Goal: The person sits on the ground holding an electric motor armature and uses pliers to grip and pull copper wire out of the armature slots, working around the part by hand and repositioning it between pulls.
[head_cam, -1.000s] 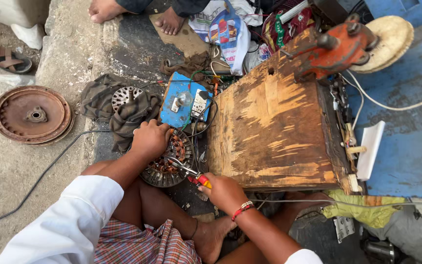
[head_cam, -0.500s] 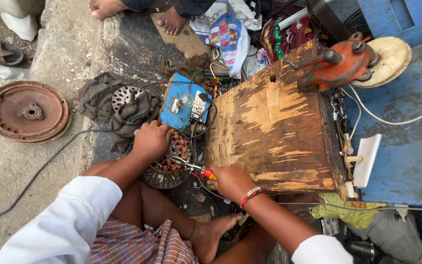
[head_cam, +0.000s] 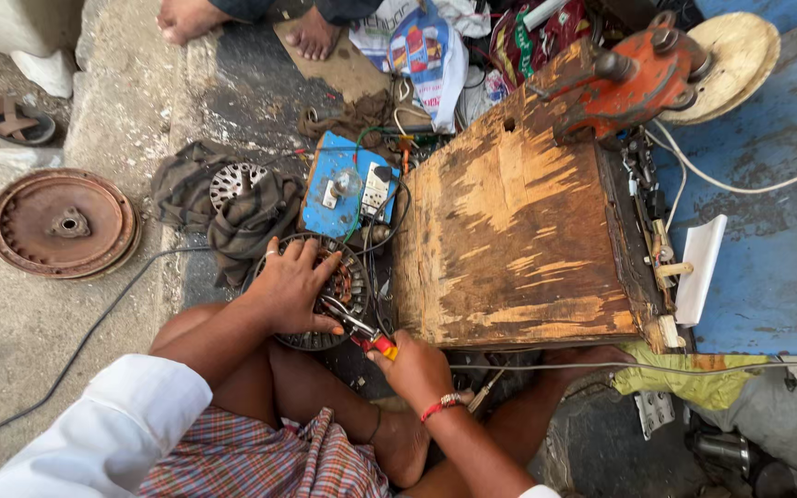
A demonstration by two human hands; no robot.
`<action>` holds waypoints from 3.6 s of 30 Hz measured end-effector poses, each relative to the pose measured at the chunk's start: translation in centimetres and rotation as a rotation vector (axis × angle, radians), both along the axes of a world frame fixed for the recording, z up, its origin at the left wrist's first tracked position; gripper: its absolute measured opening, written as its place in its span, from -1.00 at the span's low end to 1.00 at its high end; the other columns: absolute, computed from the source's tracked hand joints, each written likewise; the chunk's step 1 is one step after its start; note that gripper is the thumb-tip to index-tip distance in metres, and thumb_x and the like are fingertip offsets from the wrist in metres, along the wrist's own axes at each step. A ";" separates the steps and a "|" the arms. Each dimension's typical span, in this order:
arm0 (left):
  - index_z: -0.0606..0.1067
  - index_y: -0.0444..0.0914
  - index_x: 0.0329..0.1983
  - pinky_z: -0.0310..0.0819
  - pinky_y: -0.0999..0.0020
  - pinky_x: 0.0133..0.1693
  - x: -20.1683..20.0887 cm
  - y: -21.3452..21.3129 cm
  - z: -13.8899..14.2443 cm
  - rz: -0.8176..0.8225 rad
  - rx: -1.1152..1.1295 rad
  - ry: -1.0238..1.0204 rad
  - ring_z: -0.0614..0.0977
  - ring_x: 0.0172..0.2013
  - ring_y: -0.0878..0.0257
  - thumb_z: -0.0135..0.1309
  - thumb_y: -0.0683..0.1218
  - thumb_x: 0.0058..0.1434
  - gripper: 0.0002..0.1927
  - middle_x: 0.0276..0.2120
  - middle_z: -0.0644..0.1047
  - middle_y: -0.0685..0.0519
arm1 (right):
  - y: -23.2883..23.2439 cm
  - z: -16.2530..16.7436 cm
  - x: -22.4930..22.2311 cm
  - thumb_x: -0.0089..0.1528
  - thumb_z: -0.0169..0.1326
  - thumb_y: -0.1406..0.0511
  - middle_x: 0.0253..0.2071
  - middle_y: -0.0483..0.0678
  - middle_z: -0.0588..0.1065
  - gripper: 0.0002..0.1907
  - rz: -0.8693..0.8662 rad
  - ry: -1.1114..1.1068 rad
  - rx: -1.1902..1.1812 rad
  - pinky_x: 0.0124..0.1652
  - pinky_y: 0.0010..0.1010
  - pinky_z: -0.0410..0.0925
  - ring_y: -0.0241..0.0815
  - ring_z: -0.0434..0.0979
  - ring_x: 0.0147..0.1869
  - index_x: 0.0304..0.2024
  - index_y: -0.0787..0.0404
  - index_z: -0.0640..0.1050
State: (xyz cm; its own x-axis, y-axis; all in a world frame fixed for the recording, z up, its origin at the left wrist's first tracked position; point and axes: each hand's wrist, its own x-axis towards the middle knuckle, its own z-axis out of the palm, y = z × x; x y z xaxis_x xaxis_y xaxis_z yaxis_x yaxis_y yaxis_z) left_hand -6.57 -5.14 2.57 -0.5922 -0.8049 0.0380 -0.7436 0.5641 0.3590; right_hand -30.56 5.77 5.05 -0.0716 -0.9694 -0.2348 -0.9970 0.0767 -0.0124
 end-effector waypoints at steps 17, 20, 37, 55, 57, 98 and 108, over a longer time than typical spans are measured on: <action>0.24 -0.07 0.42 -0.05 -0.40 0.27 -0.8 -0.2 -0.3 -0.011 0.010 -0.024 0.26 0.29 -0.19 0.32 0.55 -0.33 0.26 0.27 0.24 -0.30 | -1.9 -5.2 -5.5 0.17 0.34 0.08 -0.54 -0.10 0.50 -0.66 -0.021 -0.701 0.402 -0.46 -0.29 0.33 -0.27 0.43 -0.53 -0.21 0.17 0.62; 0.20 -0.06 0.45 -0.05 -0.40 0.27 -0.7 -0.2 -0.1 0.004 0.057 -0.046 0.25 0.30 -0.18 0.33 0.55 -0.33 0.29 0.29 0.23 -0.29 | -2.5 -2.0 -4.2 0.17 0.28 0.07 -0.47 0.09 0.58 -0.66 0.228 -0.164 0.156 -0.35 -0.03 0.41 0.08 0.56 -0.39 -0.26 0.18 0.59; 0.21 -0.02 0.46 0.06 -0.46 0.22 -0.6 0.1 0.8 0.042 0.062 -0.020 0.30 0.25 -0.17 0.34 0.43 -0.22 0.17 0.19 0.30 -0.23 | -5.1 3.1 -3.0 0.14 0.07 0.27 -0.46 0.07 0.59 -0.86 0.506 0.272 -0.022 -0.46 0.04 0.39 0.17 0.62 -0.42 -0.26 0.12 0.53; 0.65 -0.09 -0.18 0.28 -0.03 0.00 -0.4 -0.7 0.3 0.315 -0.207 0.477 0.54 -0.11 0.06 -0.07 0.19 0.36 -0.63 -0.22 0.58 0.08 | 0.1 -0.5 -1.2 0.21 0.21 0.08 -0.47 0.13 0.56 -0.68 0.246 0.073 -0.052 -0.38 0.05 0.40 0.23 0.59 -0.38 -0.19 0.15 0.50; 0.63 -0.14 -0.18 0.29 -0.01 -0.05 -0.4 -0.9 0.2 0.265 -0.202 0.426 0.53 -0.13 0.07 -0.06 0.20 0.33 -0.60 -0.23 0.57 0.06 | -0.9 1.1 -1.2 0.19 0.21 0.10 -0.43 0.11 0.59 -0.72 0.308 0.046 -0.044 -0.38 0.06 0.40 0.24 0.60 -0.35 -0.20 0.13 0.53; 0.41 -0.01 0.32 0.50 -0.13 -0.10 -2.2 -2.9 1.2 0.432 0.277 0.160 0.54 0.04 -0.19 -0.02 0.45 0.22 -0.27 0.04 0.50 -0.15 | 2.6 -6.2 -1.9 0.09 0.24 0.22 -0.40 0.16 0.59 -0.63 -0.006 -0.185 -0.209 -0.31 0.06 0.41 0.28 0.60 -0.30 -0.08 0.17 0.53; 0.51 -0.13 0.15 0.54 -0.10 -0.15 -2.7 -3.6 0.4 0.422 0.187 0.159 0.59 -0.07 -0.23 -0.06 0.38 0.31 -0.39 -0.10 0.55 -0.23 | 2.3 -6.8 -2.4 0.10 0.31 0.03 -0.38 0.19 0.57 -0.60 -0.141 -0.283 -0.005 -0.26 0.08 0.40 0.32 0.57 -0.22 -0.36 0.21 0.55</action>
